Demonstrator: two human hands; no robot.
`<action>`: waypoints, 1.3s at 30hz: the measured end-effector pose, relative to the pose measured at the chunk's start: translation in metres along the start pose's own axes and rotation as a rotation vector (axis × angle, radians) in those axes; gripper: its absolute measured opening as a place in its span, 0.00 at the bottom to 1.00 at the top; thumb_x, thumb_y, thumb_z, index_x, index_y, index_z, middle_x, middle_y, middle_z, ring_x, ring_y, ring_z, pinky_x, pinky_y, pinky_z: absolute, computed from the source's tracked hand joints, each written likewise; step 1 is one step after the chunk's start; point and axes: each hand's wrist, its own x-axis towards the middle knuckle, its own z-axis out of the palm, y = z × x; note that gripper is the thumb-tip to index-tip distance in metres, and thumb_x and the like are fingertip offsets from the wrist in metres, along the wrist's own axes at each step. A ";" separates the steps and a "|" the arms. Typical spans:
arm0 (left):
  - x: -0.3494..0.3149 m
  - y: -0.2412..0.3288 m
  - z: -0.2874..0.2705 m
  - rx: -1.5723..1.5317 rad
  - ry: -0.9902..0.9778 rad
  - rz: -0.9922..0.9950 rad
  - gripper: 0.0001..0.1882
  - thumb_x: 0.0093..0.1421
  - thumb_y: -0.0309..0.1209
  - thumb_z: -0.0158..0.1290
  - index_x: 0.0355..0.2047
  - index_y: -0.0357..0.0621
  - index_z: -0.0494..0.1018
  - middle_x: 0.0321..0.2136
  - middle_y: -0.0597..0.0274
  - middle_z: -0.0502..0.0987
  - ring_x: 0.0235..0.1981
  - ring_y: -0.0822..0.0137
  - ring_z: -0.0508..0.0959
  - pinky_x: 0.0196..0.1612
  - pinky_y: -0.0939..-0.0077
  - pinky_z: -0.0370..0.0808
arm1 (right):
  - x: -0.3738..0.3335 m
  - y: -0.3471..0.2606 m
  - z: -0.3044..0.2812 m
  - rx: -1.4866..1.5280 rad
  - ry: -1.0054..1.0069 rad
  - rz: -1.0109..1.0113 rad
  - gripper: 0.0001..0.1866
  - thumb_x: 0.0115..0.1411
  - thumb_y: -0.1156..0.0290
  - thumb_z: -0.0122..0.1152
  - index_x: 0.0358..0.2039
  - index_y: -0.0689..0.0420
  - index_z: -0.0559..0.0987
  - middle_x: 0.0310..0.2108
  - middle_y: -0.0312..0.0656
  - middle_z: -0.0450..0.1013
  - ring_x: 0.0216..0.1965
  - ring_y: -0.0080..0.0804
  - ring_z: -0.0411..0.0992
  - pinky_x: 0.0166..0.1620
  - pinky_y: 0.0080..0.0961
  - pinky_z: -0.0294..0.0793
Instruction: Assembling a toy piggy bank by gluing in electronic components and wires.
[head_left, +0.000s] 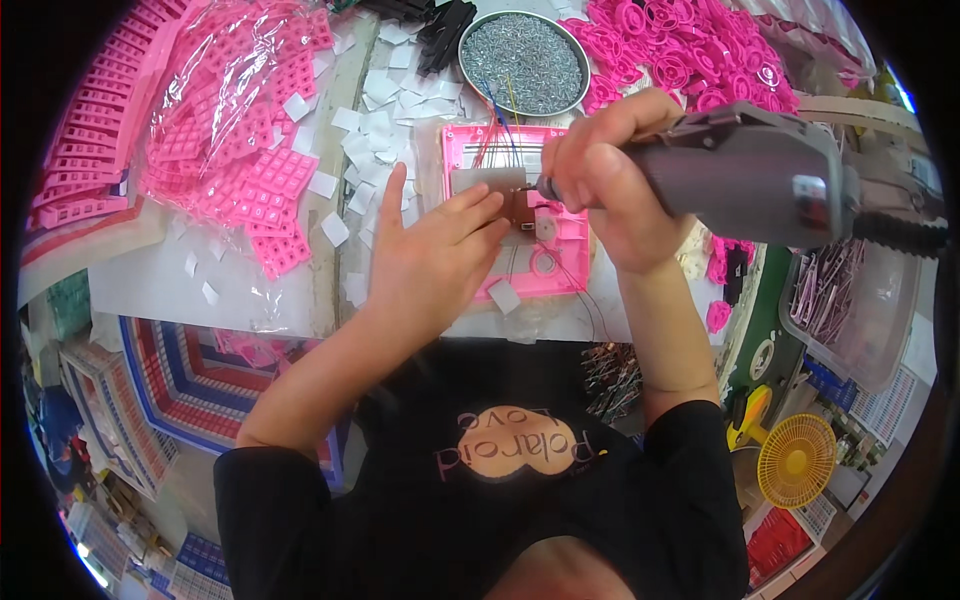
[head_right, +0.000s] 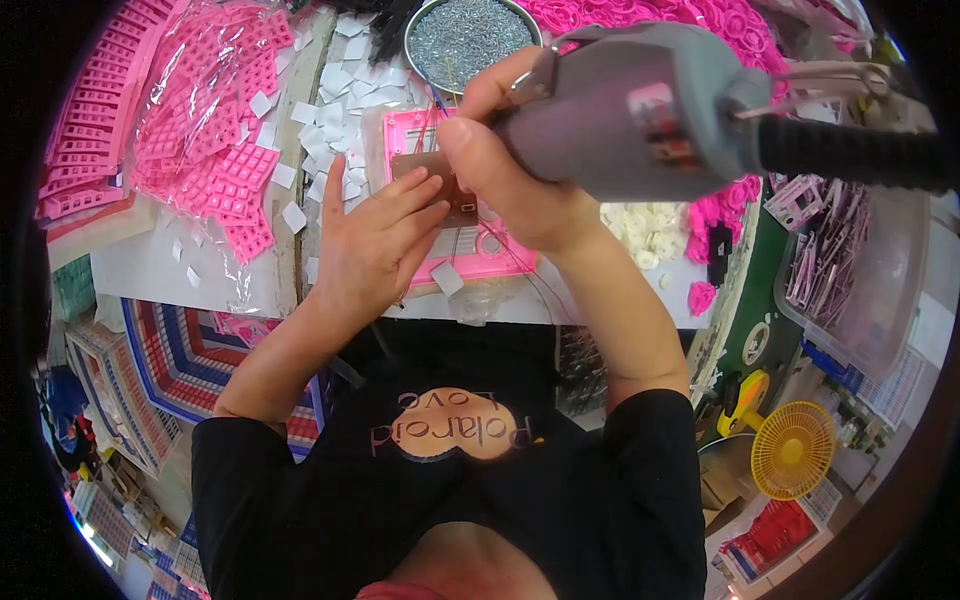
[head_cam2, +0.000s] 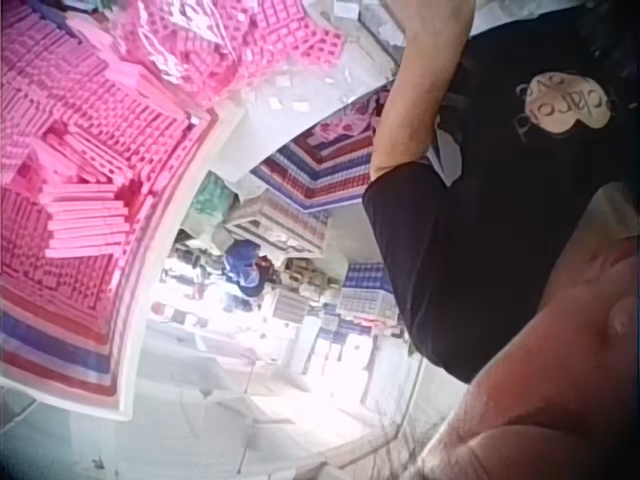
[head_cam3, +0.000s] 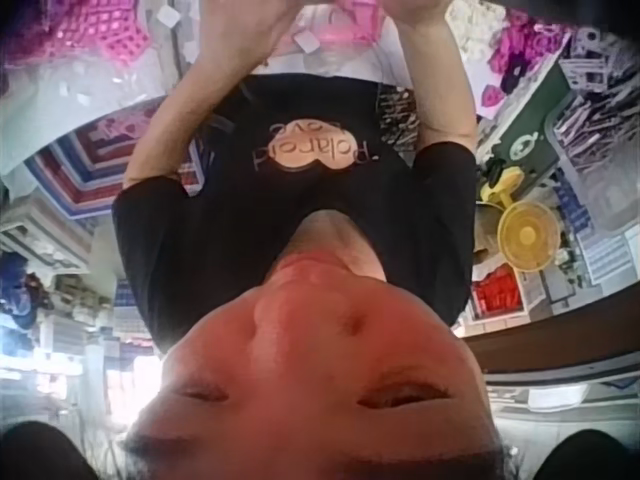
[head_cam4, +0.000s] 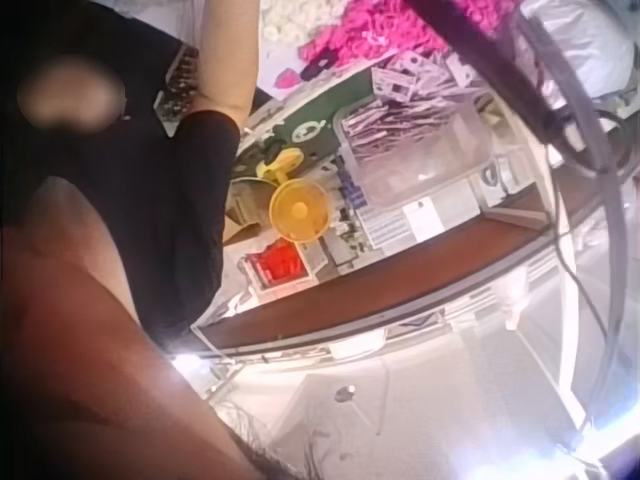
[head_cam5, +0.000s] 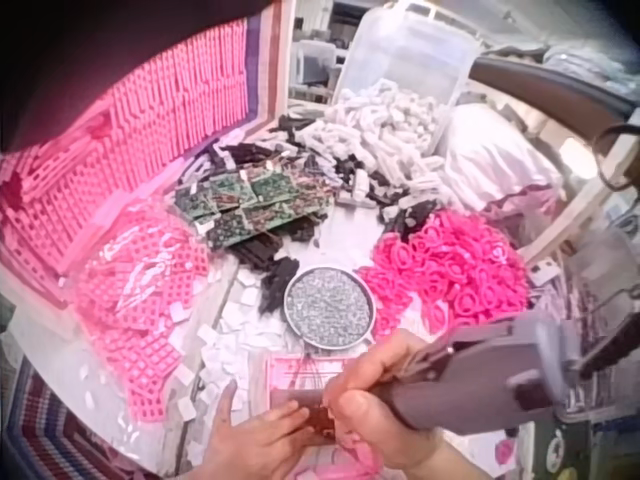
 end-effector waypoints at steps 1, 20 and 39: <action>0.001 -0.001 0.000 0.011 -0.012 0.001 0.07 0.59 0.34 0.61 0.38 0.53 0.83 0.47 0.73 0.82 0.55 0.74 0.78 0.71 0.39 0.48 | 0.001 0.002 0.000 -0.006 0.006 0.011 0.09 0.59 0.77 0.65 0.37 0.60 0.73 0.26 0.36 0.73 0.24 0.18 0.70 0.28 0.18 0.71; 0.041 -0.004 -0.028 -0.042 -0.336 0.017 0.08 0.58 0.32 0.61 0.39 0.49 0.82 0.43 0.65 0.83 0.49 0.64 0.81 0.63 0.49 0.63 | 0.022 -0.029 -0.016 0.184 -0.121 -0.061 0.10 0.59 0.78 0.62 0.39 0.61 0.72 0.23 0.39 0.72 0.22 0.24 0.70 0.31 0.24 0.74; 0.217 -0.088 0.045 0.484 -0.153 0.110 0.17 0.61 0.39 0.47 0.21 0.48 0.80 0.24 0.54 0.81 0.30 0.54 0.82 0.41 0.50 0.68 | 0.009 -0.055 -0.027 -0.298 0.132 0.027 0.12 0.61 0.78 0.59 0.45 0.63 0.72 0.27 0.42 0.74 0.27 0.29 0.73 0.45 0.40 0.80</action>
